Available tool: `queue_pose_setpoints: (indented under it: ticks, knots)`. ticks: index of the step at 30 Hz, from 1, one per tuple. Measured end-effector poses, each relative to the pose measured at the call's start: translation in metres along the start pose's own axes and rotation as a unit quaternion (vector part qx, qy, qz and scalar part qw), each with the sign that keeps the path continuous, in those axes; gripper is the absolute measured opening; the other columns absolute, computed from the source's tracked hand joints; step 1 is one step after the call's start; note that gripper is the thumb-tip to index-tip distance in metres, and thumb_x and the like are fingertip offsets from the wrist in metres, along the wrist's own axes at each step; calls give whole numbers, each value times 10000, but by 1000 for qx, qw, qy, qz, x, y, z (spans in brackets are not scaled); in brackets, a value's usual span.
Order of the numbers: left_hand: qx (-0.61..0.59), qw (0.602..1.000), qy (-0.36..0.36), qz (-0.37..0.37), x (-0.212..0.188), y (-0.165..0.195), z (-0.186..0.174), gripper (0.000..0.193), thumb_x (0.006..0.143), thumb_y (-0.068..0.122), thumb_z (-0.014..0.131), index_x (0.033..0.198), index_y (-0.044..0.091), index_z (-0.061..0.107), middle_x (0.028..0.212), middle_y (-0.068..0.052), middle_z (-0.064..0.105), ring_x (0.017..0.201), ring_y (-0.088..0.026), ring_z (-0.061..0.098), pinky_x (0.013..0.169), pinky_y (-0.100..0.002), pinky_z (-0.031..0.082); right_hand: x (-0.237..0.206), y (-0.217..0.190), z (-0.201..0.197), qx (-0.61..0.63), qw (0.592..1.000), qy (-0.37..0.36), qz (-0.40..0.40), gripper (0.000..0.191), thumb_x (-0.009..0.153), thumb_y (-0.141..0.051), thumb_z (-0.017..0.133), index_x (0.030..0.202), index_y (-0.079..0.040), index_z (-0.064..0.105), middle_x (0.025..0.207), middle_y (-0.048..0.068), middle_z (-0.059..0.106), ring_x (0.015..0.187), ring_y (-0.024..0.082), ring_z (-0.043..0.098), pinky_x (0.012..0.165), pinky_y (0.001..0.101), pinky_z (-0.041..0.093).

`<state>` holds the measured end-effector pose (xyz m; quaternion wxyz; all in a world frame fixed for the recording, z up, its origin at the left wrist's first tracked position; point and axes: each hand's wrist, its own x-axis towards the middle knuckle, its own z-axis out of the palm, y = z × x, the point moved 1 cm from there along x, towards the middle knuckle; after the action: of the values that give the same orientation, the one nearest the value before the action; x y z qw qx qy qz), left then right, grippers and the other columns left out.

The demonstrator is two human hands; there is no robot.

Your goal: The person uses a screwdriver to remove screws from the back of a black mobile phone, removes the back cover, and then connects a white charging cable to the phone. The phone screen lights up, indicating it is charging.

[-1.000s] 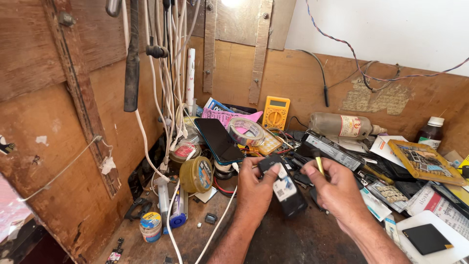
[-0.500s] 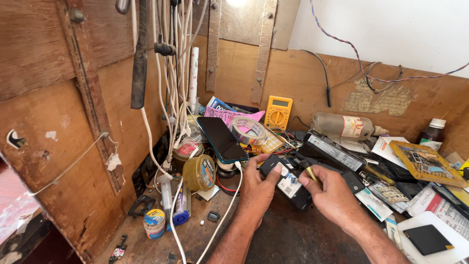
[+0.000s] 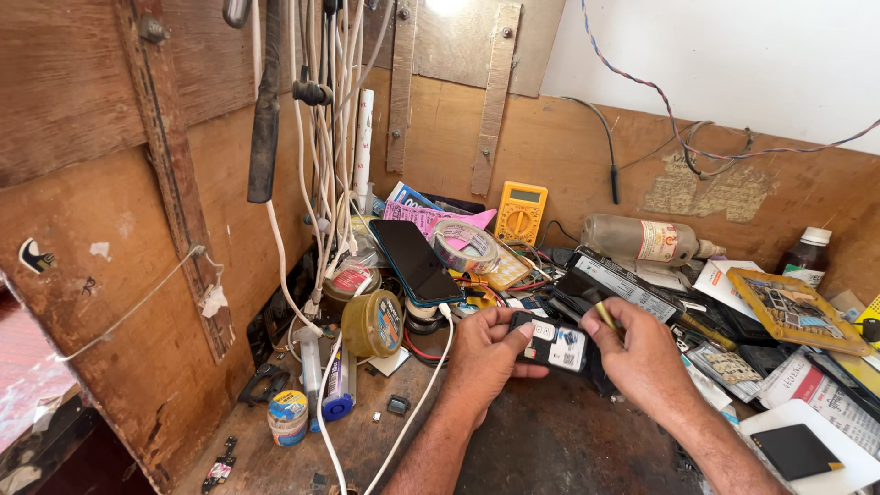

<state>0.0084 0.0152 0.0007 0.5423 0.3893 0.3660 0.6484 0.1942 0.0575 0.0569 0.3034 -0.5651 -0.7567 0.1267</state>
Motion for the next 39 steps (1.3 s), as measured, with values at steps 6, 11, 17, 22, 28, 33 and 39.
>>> queue_pose_setpoints:
  ticks: [6,11,17,22,28,33,39]
  knots:
    - [-43,999,-18,12,3,-8,-2,293,945,59,628,1218,-39,670,973,-109,775,827,-162,756,690,-330,676,-3,-13,9,83,995,31,-38,179,971,-200,644,973,-45,733,770,75,717,670,158,627,628,335,498]
    - [-42,999,-30,9,6,-17,-3,273,955,46,644,1208,-25,714,930,-66,741,765,-126,708,693,-330,669,3,-30,26,133,988,-17,-77,153,962,-169,655,968,-29,717,780,82,716,704,145,580,644,326,473]
    - [-37,999,-31,2,4,-15,-3,280,955,51,637,1215,-15,715,922,-62,741,761,-118,702,685,-326,665,11,-42,33,90,991,-10,-97,151,900,-148,682,941,-9,728,847,101,729,773,197,674,731,364,515]
    - [-35,999,-36,-12,2,-11,-1,276,962,57,613,1212,-28,697,956,-81,743,805,-144,730,698,-333,671,12,-44,34,77,991,-24,-104,176,880,-151,707,957,6,728,940,119,729,878,230,720,797,387,537]
    - [-18,999,-27,-25,2,-11,-2,263,970,63,606,1189,-55,690,953,-97,737,825,-160,736,708,-345,681,11,-45,37,62,993,-23,-99,200,877,-160,718,967,18,729,980,120,715,904,247,717,793,399,543]
    - [-24,999,-31,-22,4,-13,-2,253,972,53,610,1175,-74,689,940,-107,726,810,-169,726,702,-352,682,11,-44,38,46,993,-6,-110,215,868,-178,737,964,15,733,968,133,713,878,268,713,776,404,536]
    - [-37,998,-39,-17,6,-16,-3,251,960,58,607,1165,-64,689,920,-97,724,798,-169,729,692,-357,679,10,-44,39,56,990,5,-127,209,862,-167,745,956,19,731,959,139,714,878,260,712,766,402,534]
